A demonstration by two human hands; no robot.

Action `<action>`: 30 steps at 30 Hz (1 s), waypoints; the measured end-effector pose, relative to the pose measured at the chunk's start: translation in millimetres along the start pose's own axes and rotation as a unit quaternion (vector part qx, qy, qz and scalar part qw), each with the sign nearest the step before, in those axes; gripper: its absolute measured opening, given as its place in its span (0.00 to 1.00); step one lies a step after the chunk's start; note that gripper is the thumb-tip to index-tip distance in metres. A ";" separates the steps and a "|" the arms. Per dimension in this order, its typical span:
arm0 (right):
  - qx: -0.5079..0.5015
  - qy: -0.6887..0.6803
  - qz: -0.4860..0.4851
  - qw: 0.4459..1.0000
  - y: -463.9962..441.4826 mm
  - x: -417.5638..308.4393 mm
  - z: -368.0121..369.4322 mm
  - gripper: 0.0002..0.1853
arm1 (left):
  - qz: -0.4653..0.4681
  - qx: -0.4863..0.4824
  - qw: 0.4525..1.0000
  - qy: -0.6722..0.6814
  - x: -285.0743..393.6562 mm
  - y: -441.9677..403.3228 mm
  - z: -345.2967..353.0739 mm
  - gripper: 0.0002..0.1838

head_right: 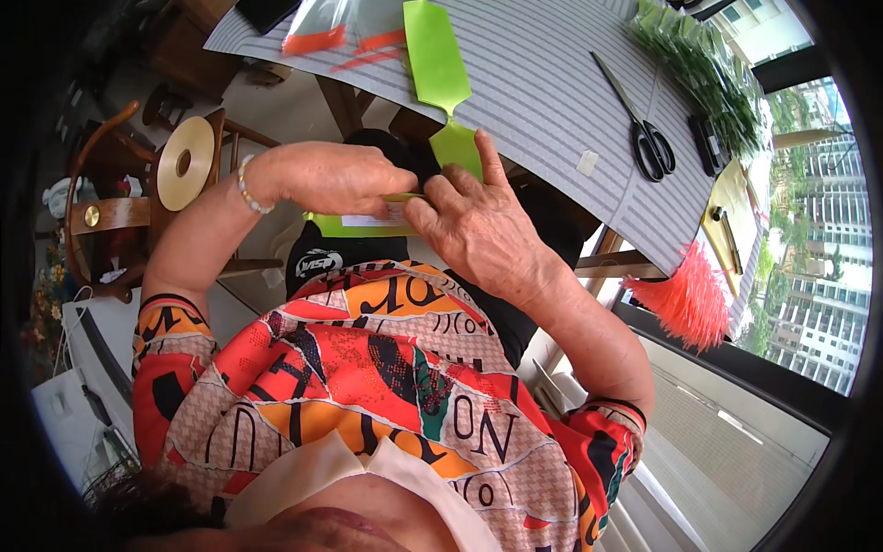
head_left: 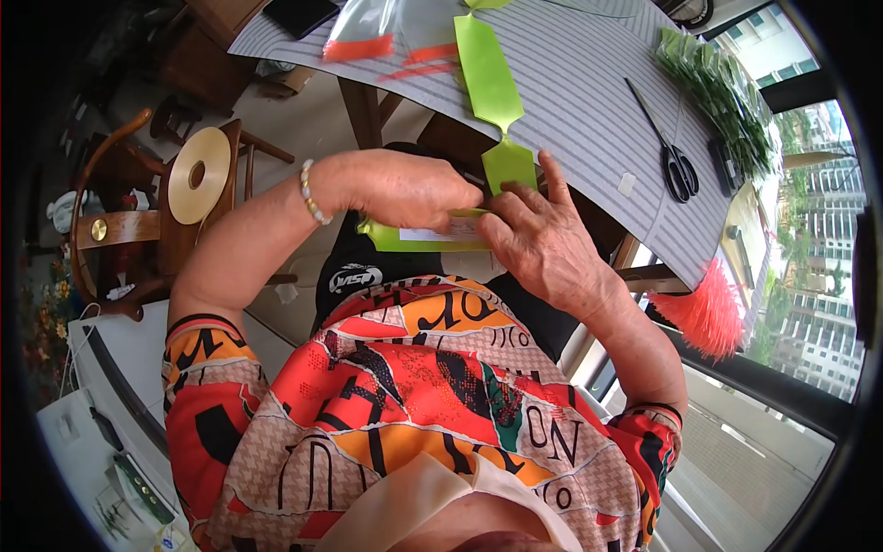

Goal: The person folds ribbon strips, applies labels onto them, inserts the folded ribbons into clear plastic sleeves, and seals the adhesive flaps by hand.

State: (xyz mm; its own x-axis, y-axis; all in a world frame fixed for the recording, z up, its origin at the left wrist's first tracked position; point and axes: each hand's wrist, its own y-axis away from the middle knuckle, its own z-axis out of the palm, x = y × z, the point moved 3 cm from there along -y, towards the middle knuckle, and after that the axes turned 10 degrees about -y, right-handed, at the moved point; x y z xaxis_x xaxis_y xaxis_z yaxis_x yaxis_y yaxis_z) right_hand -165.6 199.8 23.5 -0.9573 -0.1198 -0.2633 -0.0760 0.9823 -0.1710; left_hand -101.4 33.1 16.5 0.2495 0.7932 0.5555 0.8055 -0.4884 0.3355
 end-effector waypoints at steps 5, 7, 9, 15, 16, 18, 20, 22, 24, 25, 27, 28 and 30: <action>0.029 -0.047 -0.054 0.997 9.1 -1.7 1.1 0.17 | 0.009 -0.082 0.988 0.134 -13.0 -11.4 2.3 0.13; 0.053 -0.070 -0.073 0.993 13.8 2.0 5.8 0.20 | 0.036 -0.096 0.980 0.169 -21.1 -18.7 9.6 0.17; 0.059 -0.073 -0.070 0.993 14.6 1.8 7.2 0.20 | 0.035 -0.121 0.969 0.212 -26.0 -23.6 14.3 0.19; 0.092 -0.089 -0.004 0.992 26.4 8.8 8.9 0.25 | -0.041 -0.065 0.978 0.192 -37.7 -4.0 -6.1 0.20; 0.100 -0.089 0.008 0.991 28.1 9.8 8.9 0.25 | -0.067 -0.064 0.970 0.223 -42.7 -0.3 -3.2 0.20; 0.108 -0.080 0.009 0.991 30.7 9.4 11.8 0.26 | -0.121 -0.081 0.945 0.294 -48.6 4.4 -0.5 0.19; 0.114 -0.077 0.016 0.990 31.9 7.9 13.3 0.24 | -0.113 -0.080 0.945 0.296 -52.9 3.7 0.5 0.18; 0.120 -0.078 0.029 0.989 31.9 6.5 12.8 0.21 | -0.118 -0.059 0.944 0.301 -53.4 4.3 -1.0 0.17; 0.124 -0.076 0.052 0.988 36.3 7.4 11.3 0.25 | -0.135 -0.021 0.942 0.307 -50.2 5.1 -3.8 0.16; 0.127 -0.076 0.065 0.987 39.1 8.1 11.2 0.27 | -0.126 -0.010 0.948 0.291 -52.7 6.4 -6.2 0.15; 0.142 -0.078 0.071 0.984 43.4 10.5 11.2 0.27 | -0.107 0.011 0.960 0.258 -61.5 11.5 -10.8 0.15; 0.150 -0.079 0.073 0.983 44.8 11.4 11.2 0.27 | -0.105 0.014 0.950 0.293 -62.9 11.9 -9.4 0.14; 0.154 -0.080 0.075 0.982 43.9 9.7 11.1 0.27 | -0.103 0.022 0.927 0.360 -64.4 14.2 -3.0 0.14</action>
State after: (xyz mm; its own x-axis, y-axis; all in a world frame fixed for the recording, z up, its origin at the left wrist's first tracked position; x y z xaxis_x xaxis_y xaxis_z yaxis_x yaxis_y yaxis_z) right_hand -175.1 240.2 3.0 -0.8935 -0.0228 -0.4484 0.1732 0.9040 -0.3909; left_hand -107.6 -26.0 -12.3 -0.3231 0.4111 0.8524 0.8212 -0.3259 0.4685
